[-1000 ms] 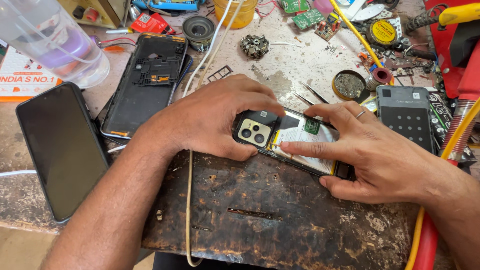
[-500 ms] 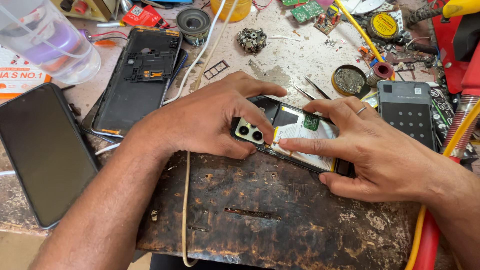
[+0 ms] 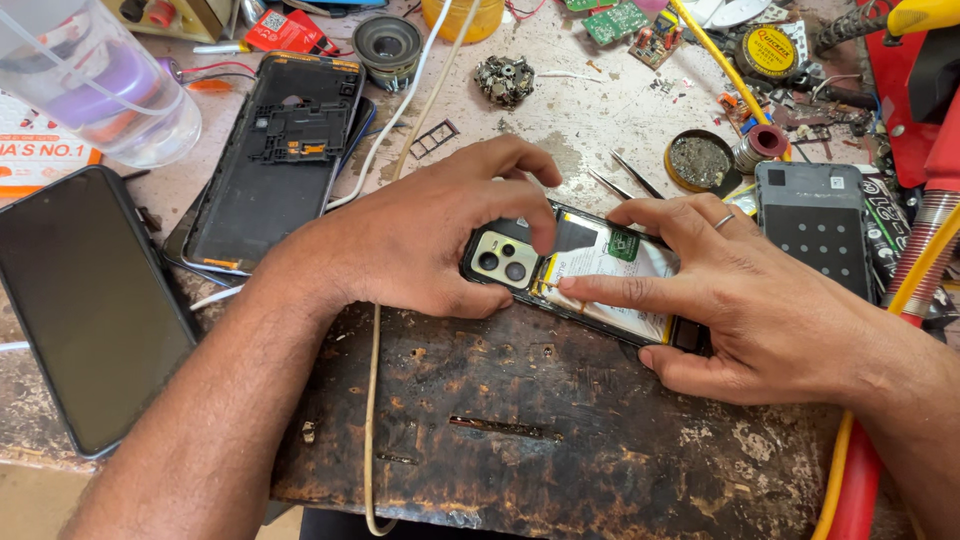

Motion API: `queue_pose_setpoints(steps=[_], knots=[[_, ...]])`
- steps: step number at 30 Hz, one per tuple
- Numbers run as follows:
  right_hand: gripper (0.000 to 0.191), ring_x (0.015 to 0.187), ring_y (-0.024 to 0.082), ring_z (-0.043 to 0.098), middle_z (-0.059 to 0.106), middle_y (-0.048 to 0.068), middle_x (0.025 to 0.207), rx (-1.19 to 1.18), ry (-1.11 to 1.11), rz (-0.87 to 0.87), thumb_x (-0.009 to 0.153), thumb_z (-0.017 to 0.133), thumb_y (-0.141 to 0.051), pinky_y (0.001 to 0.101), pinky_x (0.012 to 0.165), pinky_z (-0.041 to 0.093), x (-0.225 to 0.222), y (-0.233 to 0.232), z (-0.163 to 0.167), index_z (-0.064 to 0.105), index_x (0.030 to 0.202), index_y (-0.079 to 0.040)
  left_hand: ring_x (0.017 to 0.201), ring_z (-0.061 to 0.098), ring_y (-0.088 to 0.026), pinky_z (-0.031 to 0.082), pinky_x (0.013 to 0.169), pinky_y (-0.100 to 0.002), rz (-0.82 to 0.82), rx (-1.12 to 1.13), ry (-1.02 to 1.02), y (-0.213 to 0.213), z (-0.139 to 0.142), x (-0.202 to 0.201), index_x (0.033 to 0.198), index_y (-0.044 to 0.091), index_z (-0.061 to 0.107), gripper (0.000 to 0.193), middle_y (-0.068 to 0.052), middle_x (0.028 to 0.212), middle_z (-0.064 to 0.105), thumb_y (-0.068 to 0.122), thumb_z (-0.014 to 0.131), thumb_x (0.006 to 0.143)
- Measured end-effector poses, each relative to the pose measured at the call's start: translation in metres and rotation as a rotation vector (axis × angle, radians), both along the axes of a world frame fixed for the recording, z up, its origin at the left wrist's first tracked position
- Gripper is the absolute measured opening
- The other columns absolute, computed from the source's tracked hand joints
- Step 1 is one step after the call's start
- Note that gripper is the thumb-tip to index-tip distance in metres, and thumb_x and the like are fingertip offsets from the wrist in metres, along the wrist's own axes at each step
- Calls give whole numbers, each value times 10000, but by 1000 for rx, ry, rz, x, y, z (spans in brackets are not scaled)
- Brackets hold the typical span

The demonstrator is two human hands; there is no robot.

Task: The person removes the back cover of a smartphone, detaches the internal frame, and applies adhesive to the battery area. The person then reassembles the phone by placing the frame and back cover back onto the device.

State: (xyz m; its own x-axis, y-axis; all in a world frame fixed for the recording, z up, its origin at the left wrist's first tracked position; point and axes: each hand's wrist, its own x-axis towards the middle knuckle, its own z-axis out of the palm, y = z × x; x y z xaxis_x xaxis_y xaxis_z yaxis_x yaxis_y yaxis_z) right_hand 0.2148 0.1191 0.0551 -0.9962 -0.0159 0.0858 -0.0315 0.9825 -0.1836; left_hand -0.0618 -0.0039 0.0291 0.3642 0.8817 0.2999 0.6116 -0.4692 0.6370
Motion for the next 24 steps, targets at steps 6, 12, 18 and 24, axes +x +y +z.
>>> queue_pose_setpoints(steps=[6,12,18,24], knots=[[768,1379,460,390,416,249,1520,-10,-17,-15,736,753,-317,555,1086,336,-1,0,0,571,1480,-377,1377,486,-340,448,1106,-452,-54,69,36,3,-2,-1,1025,214,794,379,-131,1497,474,175,831,650],[765,1377,451,395,417,247,1519,-11,-10,-10,737,750,-314,560,1091,330,-1,0,0,566,1477,-382,1344,516,-320,482,1080,-443,-55,32,12,2,-2,-2,965,235,822,349,-104,1490,490,159,810,625],[767,1364,448,410,411,251,1534,5,8,9,735,740,-302,557,1082,342,-1,0,0,563,1480,-361,1220,561,-320,494,976,-436,-35,137,17,1,3,-1,1023,150,701,414,-131,1329,539,185,813,626],[763,1237,414,484,462,236,1472,-44,9,20,688,736,-270,514,1029,397,-3,-2,4,602,1435,-354,996,633,-311,515,822,-442,130,162,108,1,4,0,1128,66,536,476,-125,1063,596,180,747,717]])
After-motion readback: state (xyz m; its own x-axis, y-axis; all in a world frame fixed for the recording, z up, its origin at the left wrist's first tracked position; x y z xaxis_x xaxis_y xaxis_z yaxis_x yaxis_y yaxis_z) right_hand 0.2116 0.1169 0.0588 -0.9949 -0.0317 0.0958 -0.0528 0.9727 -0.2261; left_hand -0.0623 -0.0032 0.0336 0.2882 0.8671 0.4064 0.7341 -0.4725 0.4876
